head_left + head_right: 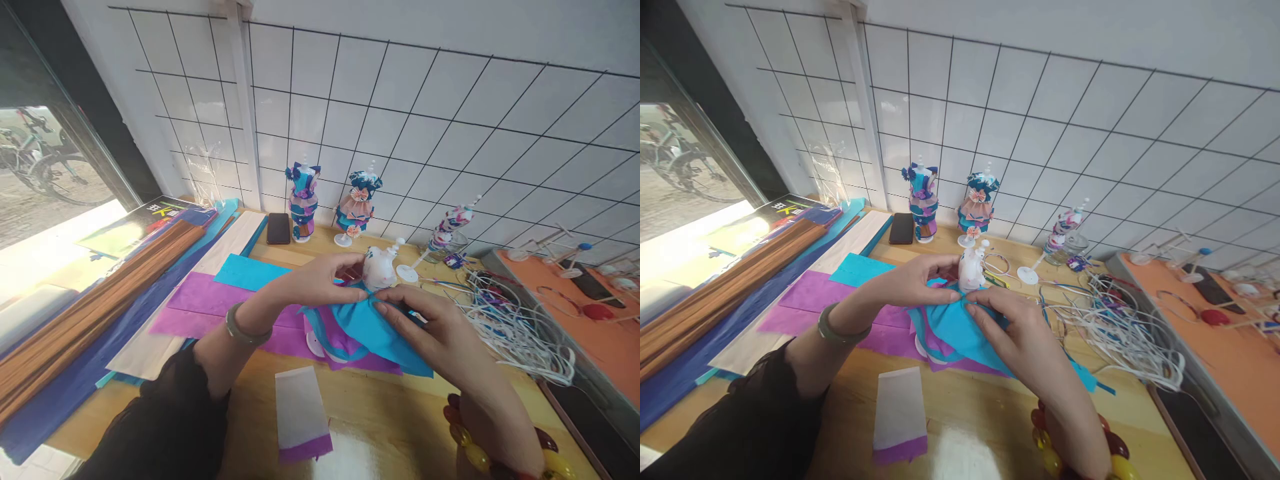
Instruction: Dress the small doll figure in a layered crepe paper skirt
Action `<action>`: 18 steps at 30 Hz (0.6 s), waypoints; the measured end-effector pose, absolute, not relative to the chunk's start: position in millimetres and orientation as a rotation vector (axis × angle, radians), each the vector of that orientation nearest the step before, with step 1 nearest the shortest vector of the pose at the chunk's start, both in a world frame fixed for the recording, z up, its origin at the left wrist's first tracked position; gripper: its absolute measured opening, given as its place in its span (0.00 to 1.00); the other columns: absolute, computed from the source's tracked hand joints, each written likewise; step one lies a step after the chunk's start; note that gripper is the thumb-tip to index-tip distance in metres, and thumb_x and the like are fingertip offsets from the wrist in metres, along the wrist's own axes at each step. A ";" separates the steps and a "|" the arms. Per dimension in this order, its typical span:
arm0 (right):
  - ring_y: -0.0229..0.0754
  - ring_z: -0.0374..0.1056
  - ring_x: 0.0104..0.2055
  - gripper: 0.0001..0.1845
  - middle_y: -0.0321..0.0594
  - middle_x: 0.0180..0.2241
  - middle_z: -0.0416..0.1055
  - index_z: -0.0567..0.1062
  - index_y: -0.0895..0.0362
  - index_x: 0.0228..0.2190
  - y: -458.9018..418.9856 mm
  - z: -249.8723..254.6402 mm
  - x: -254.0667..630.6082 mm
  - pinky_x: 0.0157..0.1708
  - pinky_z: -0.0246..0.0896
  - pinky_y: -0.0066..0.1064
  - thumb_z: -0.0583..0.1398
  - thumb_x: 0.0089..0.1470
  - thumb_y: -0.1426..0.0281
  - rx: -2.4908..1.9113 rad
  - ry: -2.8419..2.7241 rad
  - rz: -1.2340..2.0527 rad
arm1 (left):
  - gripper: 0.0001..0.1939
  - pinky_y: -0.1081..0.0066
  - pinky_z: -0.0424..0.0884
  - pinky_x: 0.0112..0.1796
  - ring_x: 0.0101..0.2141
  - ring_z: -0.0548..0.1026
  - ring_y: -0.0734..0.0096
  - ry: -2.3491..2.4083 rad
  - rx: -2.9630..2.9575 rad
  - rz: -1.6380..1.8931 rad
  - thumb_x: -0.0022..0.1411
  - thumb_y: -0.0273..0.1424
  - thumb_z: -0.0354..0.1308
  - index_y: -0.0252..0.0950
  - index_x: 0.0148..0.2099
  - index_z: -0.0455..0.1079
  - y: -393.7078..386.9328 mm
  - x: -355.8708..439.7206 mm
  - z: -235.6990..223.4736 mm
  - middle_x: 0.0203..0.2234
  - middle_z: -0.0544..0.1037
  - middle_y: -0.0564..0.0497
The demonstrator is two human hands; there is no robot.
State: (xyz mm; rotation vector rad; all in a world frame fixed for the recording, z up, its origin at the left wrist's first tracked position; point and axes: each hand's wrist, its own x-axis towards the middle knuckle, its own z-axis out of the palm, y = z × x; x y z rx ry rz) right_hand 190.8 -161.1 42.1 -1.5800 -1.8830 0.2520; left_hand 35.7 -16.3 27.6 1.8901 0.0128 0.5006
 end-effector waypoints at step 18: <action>0.41 0.70 0.28 0.10 0.37 0.26 0.76 0.78 0.53 0.28 -158.5 36.4 188.7 0.26 0.64 0.29 0.60 0.53 0.62 -1.757 -1.590 0.208 | 0.11 0.70 0.66 0.41 0.37 0.69 0.72 0.003 1.908 0.507 0.55 0.29 0.57 0.33 0.42 0.67 -19.3 34.6 29.1 0.36 0.72 0.50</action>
